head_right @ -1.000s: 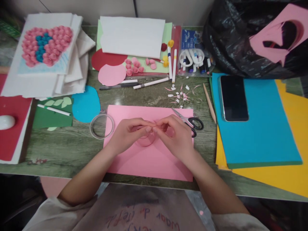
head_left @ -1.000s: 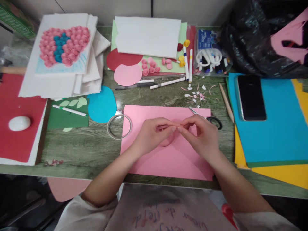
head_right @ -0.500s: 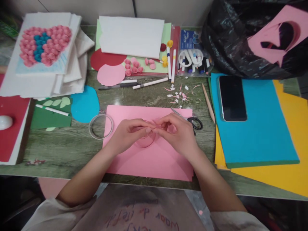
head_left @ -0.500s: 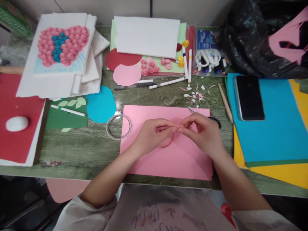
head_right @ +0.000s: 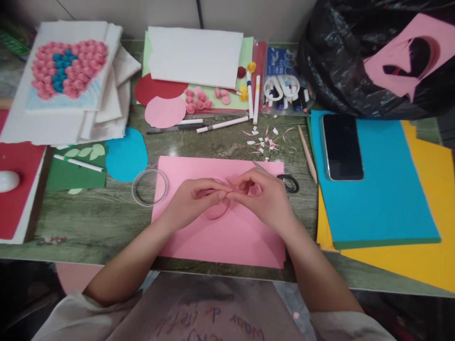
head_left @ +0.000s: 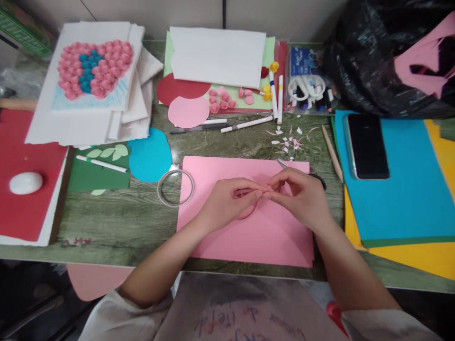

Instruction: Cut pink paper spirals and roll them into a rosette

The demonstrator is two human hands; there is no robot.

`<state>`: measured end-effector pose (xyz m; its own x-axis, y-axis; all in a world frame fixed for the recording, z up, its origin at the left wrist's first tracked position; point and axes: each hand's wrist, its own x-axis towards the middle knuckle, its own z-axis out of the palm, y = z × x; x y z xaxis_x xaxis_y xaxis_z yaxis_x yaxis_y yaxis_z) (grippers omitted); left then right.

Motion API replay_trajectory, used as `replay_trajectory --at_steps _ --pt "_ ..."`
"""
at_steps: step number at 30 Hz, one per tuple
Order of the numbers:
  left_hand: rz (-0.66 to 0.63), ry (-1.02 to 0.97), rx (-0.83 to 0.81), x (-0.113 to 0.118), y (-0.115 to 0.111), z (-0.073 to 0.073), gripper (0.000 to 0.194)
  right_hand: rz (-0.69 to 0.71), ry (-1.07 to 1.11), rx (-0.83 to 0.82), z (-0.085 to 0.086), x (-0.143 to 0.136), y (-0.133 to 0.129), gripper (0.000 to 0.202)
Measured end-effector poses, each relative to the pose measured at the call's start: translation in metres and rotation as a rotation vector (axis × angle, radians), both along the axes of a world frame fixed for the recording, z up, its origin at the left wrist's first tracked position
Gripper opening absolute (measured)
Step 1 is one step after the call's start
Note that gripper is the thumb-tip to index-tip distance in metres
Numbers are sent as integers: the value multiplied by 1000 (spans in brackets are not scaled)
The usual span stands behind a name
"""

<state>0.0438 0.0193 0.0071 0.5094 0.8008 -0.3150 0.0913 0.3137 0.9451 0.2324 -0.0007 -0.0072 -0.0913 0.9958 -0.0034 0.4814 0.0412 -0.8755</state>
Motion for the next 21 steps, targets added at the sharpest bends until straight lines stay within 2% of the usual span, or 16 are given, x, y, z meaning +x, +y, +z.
replay_trajectory --at_steps 12,18,21 --pt "-71 31 83 -1 -1 -1 20 -12 -42 53 0 1 0 23" --pt "-119 30 136 -2 -2 -1 32 7 -47 44 -1 2 -1 23" --pt "-121 14 148 -3 -1 0 30 14 -54 52 0 2 0 23"
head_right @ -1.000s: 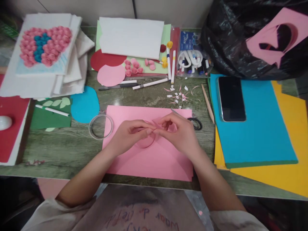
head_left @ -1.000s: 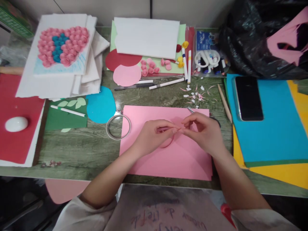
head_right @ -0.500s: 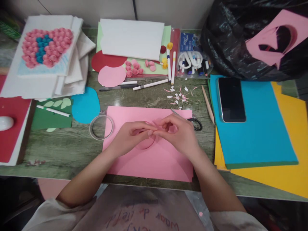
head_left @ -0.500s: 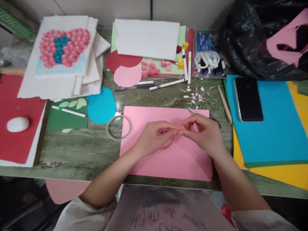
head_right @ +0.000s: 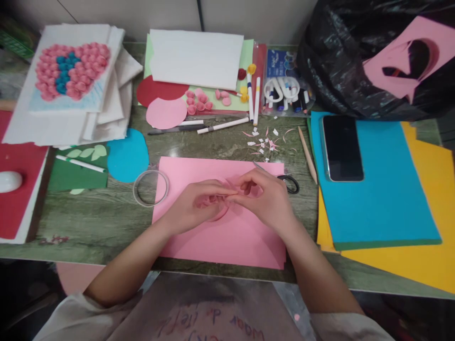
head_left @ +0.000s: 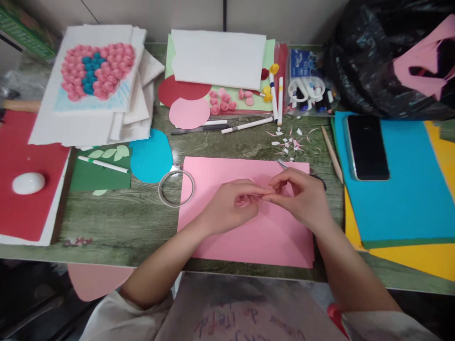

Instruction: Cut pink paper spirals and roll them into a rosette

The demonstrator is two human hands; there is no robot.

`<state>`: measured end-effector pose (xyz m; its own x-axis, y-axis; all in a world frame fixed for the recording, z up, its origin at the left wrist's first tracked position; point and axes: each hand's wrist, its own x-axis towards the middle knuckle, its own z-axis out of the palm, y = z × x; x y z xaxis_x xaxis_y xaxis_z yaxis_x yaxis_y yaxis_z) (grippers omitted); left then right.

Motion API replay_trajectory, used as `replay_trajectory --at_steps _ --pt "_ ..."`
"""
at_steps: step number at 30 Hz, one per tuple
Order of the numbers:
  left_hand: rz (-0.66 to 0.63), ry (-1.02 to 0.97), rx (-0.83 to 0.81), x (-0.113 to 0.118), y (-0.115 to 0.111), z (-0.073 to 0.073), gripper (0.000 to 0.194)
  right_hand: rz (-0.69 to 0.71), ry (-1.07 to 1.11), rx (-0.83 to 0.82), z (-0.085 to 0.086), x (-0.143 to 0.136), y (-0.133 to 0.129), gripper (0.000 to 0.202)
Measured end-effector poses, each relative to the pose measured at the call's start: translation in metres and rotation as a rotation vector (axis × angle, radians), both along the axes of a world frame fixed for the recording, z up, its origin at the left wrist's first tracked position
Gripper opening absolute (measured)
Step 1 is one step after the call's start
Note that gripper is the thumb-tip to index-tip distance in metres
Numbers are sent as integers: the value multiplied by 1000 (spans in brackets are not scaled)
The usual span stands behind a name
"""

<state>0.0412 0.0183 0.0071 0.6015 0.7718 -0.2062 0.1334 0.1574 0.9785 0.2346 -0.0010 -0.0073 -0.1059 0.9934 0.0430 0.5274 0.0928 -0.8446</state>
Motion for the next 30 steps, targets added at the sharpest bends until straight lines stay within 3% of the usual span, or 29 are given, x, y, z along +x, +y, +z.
replay_trajectory --at_steps 5,12,30 --pt "11 18 7 0 0 -1 22 -19 -103 64 1 0 -1 28" --pt "20 81 82 3 -2 -4 24 -43 -268 318 0 -1 -3 38" --pt "-104 84 230 9 -5 -7 24 61 -365 384 -3 -5 -5 33"
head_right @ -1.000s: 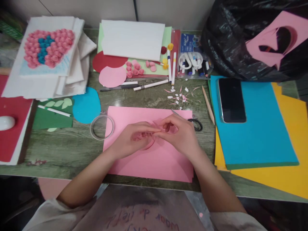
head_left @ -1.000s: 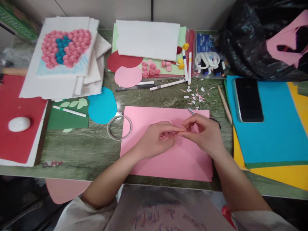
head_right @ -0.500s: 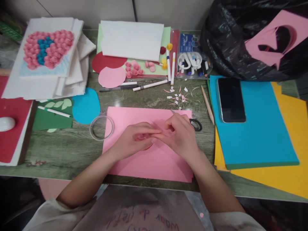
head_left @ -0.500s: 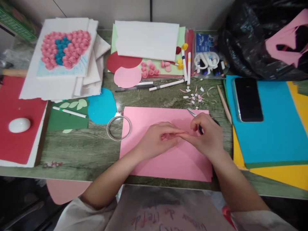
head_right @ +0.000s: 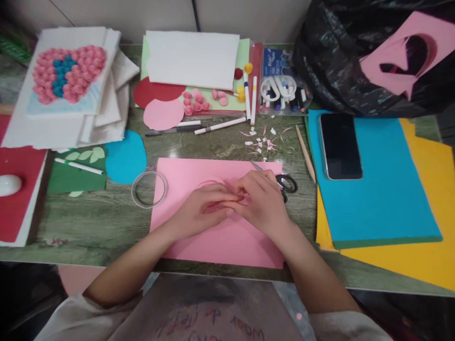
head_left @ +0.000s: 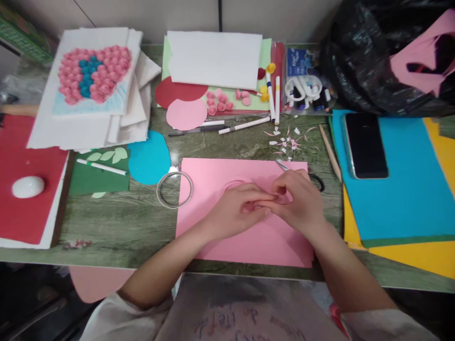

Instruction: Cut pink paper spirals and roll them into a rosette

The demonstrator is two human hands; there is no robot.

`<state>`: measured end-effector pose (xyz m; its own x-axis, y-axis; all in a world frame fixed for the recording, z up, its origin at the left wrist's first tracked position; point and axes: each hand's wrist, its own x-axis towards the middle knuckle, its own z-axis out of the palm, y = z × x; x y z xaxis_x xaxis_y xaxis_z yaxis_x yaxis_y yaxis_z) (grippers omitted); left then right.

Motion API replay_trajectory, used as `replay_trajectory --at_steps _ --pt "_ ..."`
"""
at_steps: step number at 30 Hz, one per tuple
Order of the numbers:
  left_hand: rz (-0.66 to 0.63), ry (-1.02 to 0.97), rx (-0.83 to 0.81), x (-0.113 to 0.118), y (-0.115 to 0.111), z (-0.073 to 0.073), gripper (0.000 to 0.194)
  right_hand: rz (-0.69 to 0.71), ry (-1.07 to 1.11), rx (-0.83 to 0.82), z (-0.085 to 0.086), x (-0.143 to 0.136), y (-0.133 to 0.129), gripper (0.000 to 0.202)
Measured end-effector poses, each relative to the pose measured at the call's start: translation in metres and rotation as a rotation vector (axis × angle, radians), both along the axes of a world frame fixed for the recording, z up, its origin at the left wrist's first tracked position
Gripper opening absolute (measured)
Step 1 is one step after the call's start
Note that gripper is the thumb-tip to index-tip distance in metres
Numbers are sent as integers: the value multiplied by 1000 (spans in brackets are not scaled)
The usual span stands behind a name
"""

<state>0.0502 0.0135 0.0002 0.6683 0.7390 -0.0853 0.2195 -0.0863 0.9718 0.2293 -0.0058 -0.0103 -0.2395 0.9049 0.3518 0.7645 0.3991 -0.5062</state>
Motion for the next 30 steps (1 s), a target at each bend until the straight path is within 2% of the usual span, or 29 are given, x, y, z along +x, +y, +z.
replay_trajectory --at_steps 5,11,16,24,30 --pt "0 22 95 -2 -2 3 32 -5 -18 30 2 2 0 33" --pt "-23 -36 240 -2 -4 -1 38 11 2 41 6 4 1 28" --pt "-76 -104 163 -2 -4 -1 39 43 53 85 10 5 -1 24" --pt "-109 -123 77 -3 -9 0 44 91 32 177 12 9 -3 36" --pt "-134 -137 -13 0 -11 2 41 108 -6 224 13 6 -3 31"
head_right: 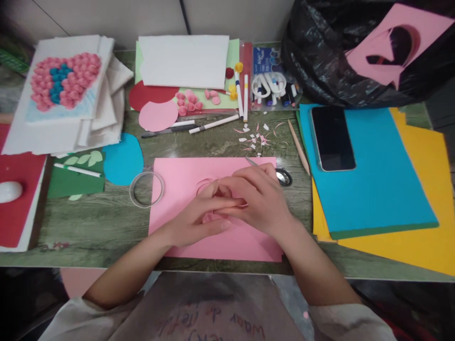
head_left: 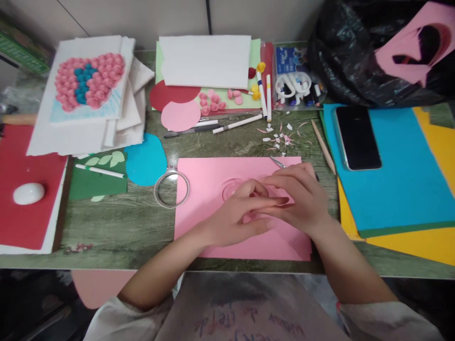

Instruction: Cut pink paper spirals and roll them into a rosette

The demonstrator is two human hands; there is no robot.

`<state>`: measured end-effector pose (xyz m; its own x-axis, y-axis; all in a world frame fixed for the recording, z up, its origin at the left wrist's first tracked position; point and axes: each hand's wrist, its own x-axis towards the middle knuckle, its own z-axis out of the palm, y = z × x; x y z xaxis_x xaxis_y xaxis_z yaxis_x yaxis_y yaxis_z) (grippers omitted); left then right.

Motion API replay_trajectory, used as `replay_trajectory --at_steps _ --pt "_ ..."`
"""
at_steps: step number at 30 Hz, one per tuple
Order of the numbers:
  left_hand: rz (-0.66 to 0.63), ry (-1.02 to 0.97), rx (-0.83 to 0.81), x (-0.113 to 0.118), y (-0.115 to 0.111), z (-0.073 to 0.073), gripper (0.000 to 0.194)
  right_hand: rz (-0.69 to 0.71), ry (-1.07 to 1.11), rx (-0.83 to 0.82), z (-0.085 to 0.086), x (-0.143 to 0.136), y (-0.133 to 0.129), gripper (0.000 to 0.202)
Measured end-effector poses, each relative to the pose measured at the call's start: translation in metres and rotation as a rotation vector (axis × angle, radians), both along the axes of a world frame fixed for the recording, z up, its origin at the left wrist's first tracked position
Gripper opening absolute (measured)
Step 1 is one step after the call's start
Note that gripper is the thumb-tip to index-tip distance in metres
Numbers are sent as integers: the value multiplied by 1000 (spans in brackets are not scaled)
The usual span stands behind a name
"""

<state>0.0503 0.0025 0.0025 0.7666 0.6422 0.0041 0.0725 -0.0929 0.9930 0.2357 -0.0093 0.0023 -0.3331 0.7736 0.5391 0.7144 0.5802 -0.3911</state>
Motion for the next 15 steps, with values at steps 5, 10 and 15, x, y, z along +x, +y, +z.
replay_trajectory --at_steps 5,10,15 --pt "26 -65 86 2 -6 -2 41 0 -22 35 2 -1 -1 28" --pt "39 -86 187 5 -11 -5 43 14 -22 59 4 -3 -4 25" --pt "68 -102 321 6 -14 -8 43 -26 2 81 7 -7 -8 20"
